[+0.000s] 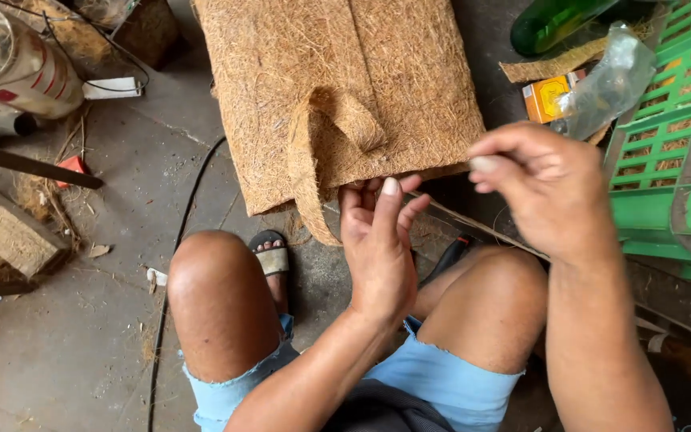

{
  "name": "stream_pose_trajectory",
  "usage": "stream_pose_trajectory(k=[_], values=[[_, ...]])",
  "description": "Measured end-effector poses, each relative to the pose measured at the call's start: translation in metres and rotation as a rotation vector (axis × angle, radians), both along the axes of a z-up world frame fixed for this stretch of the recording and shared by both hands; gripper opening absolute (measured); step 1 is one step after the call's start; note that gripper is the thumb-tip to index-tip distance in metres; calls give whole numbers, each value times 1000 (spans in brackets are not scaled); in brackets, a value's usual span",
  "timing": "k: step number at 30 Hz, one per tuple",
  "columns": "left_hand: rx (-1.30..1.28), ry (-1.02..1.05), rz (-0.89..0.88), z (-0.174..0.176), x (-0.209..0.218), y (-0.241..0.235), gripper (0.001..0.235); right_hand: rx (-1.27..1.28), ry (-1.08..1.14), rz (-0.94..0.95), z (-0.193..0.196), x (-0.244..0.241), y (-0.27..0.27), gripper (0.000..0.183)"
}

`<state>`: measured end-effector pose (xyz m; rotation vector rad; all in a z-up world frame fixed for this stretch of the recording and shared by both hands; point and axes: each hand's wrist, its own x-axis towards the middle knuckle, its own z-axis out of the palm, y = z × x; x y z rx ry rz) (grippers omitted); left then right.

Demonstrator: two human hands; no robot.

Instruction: The person assembles a coir tote bag by hand, folding and securing the edges with a fastener. They then use a hammer and a green bottle to press the fastener into place. The person inspects the bag and adjusts the handles.

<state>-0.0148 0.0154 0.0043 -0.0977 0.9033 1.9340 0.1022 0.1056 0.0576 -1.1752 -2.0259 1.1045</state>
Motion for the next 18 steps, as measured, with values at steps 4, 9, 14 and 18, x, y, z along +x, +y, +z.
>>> stream_pose_trajectory(k=[4, 9, 14, 18], values=[[30, 36, 18, -3, -6, 1, 18, -19, -53, 163, 14, -48, 0, 11], [28, 5, 17, -3, -14, 0, 26, -22, -254, 185, 21, -73, 5, 13], [25, -24, 26, -16, -12, 4, 16, -45, -268, 195, 17, -76, 6, 12], [39, -37, 7, -16, -10, 4, 20, -58, -320, 172, 15, -78, 8, 7]])
